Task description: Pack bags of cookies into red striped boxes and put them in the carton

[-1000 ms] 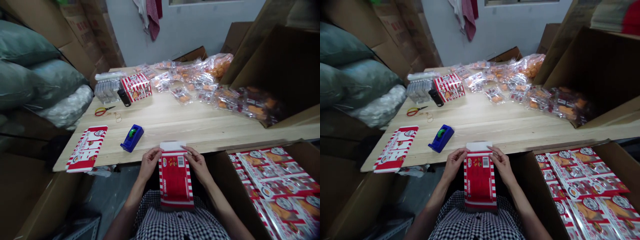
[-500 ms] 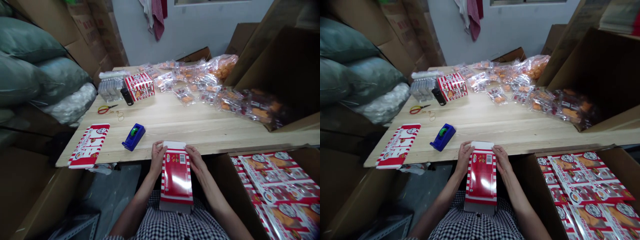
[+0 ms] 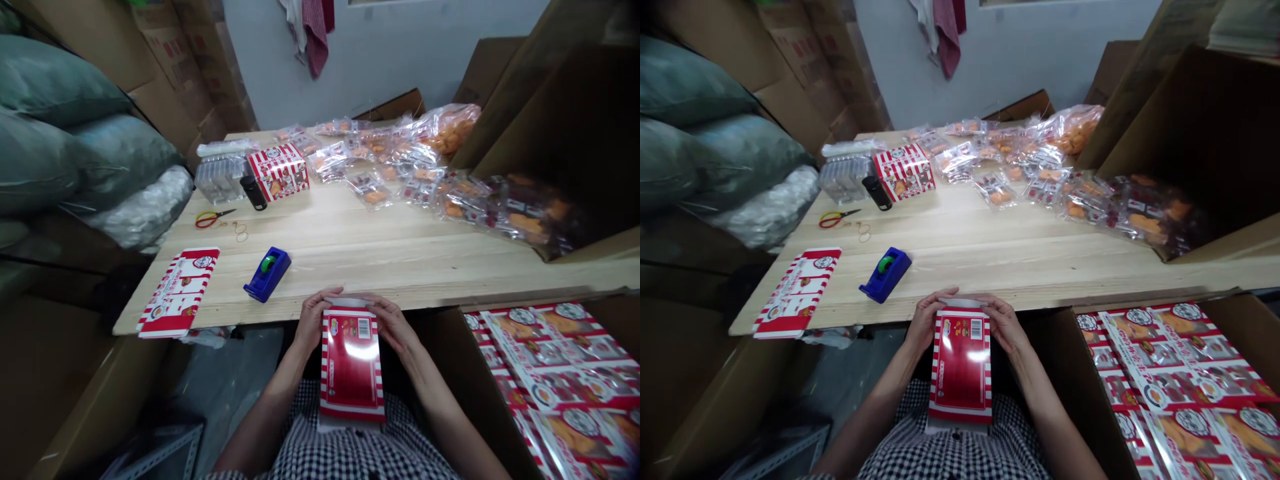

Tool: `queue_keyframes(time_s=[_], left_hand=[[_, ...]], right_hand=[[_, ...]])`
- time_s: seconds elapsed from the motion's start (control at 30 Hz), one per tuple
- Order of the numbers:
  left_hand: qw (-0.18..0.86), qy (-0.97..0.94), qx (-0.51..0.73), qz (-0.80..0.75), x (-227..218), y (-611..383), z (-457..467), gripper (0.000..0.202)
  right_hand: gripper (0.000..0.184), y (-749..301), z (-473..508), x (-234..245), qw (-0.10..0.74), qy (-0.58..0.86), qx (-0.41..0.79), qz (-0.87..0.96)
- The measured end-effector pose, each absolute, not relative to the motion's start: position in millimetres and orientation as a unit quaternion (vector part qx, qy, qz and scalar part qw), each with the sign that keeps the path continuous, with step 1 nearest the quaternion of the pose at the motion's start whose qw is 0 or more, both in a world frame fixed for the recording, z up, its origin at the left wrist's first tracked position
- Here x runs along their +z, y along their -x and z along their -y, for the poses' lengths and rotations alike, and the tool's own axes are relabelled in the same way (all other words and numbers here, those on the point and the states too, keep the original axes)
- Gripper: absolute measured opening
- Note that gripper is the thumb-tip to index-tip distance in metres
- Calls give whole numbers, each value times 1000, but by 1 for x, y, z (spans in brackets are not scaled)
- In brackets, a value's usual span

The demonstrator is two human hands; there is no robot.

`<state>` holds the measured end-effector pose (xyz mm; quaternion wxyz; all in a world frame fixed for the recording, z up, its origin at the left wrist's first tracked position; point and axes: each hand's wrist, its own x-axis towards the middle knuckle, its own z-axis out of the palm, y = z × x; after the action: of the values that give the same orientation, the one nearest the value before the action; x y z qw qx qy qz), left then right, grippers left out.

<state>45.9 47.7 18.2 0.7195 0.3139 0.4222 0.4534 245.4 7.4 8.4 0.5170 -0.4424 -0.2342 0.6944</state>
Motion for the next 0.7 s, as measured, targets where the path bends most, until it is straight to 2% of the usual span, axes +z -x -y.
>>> queue_keyframes(time_s=[0.33,0.53,0.7], left_hand=[[663,-531,354,-391,24,-20,-31,31],[643,-567,340,-387,32,-30,-38,19],[567,-633,329,-411,33,-32,-42,19]], right_hand=[[23,-264,15,11,482,470,651,349],[26,-255,-2,23,470,468,631,403],[25,-246,-13,22,477,482,588,441]])
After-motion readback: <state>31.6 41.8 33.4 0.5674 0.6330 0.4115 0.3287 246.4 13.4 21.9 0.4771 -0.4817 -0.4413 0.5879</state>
